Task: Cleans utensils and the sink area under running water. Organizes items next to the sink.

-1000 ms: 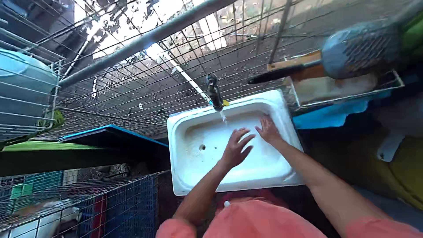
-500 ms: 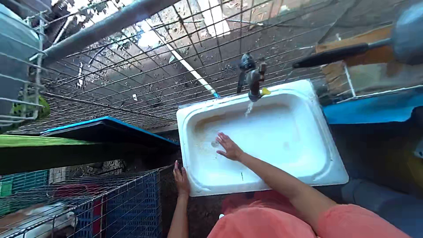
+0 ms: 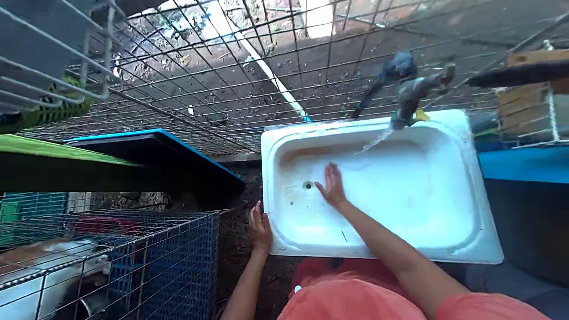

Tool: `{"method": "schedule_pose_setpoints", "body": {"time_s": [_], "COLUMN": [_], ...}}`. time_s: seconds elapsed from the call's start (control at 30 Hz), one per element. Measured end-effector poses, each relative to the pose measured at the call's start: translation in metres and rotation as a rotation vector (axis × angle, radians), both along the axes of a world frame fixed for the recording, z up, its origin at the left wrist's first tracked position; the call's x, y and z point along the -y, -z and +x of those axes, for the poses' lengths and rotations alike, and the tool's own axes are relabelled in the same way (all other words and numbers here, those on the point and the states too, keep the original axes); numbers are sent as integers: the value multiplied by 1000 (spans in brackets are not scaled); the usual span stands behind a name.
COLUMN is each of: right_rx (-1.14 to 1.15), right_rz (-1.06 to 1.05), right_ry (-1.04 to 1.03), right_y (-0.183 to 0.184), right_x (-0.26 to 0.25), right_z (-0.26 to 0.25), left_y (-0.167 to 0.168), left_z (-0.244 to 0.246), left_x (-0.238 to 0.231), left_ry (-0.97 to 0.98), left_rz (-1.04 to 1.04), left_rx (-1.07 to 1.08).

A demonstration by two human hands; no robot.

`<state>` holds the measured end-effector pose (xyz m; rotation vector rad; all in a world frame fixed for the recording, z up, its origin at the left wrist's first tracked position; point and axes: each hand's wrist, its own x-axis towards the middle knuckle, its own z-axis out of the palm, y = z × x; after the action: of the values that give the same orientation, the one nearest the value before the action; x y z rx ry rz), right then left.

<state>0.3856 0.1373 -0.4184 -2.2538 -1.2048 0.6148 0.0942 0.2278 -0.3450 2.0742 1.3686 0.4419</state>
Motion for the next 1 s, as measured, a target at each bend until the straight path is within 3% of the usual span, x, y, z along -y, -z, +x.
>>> {"method": "schedule_pose_setpoints", "body": {"time_s": [0.07, 0.13, 0.2, 0.27, 0.33, 0.53, 0.67, 0.87, 1.0], "right_rx": [3, 235, 400, 362, 281, 347, 324, 202, -57], "right_rz": [183, 331, 206, 7, -19, -3, 66, 225, 312], "right_ry": [-71, 105, 387, 649, 751, 426, 229, -401, -636], "right_y": [-18, -38, -59, -75, -73, -67, -60, -47, -42], "right_x": [-14, -13, -3, -5, -31, -146, -182, -184, -137], "right_z": [-1, 48, 128, 191, 201, 54, 9, -36, -63], "left_y": [-1, -1, -1, 0, 1, -8, -9, -12, -16], "left_z": [0, -1, 0, 1, 2, 8, 14, 29, 56], "left_x": [0, -1, -1, 0, 0, -2, -7, -20, -44], "left_ry": [4, 3, -6, -21, -31, -6, 5, 45, 46], "left_rz": [-1, -8, -13, -18, -32, -202, -270, -278, -208], "left_rx": [16, 28, 22, 10, 11, 150, 199, 177, 184]}}
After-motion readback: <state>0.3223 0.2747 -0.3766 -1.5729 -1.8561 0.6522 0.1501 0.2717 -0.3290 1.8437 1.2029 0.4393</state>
